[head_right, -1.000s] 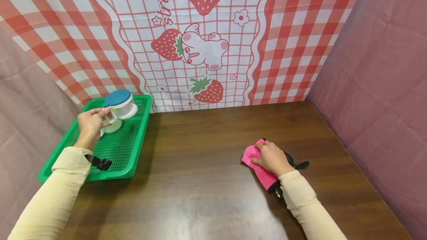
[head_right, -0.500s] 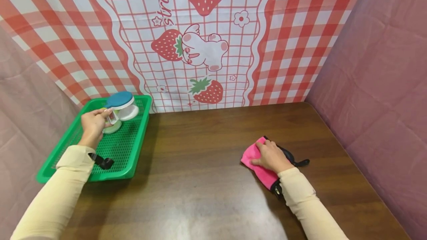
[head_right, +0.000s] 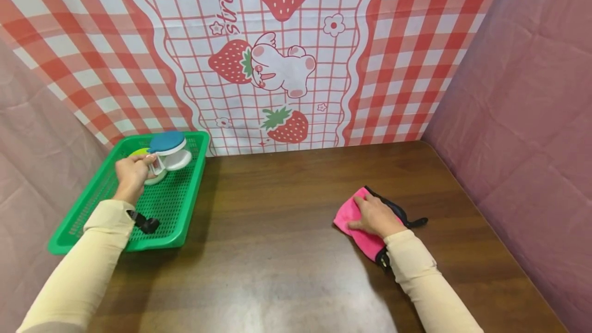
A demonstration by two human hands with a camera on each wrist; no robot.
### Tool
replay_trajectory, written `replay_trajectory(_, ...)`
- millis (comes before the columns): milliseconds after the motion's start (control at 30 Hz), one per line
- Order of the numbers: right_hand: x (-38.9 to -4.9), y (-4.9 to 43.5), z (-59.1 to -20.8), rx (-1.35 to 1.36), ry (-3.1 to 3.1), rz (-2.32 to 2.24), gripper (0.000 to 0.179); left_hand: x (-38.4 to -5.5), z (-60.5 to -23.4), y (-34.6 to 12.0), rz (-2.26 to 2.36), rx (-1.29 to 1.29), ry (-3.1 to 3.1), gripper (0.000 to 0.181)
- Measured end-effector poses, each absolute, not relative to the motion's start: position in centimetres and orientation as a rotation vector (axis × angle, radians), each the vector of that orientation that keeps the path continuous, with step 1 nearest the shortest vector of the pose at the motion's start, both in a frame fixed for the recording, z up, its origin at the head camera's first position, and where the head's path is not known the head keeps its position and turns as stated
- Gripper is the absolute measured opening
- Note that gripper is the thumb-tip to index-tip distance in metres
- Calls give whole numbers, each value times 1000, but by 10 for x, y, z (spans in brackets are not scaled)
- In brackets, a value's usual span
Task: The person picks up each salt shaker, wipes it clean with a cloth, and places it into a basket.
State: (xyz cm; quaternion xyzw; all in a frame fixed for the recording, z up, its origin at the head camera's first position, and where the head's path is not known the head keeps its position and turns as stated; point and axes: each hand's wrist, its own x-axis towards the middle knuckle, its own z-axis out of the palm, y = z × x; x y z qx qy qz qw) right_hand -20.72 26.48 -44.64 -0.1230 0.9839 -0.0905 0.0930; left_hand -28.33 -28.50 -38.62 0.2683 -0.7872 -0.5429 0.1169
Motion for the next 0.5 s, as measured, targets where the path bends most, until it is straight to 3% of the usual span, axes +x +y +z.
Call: replay_trajectory(500, -207, 265, -445, -364, 2893, -250, 85, -290, -396, -284, -1491, 804, -2363, 33)
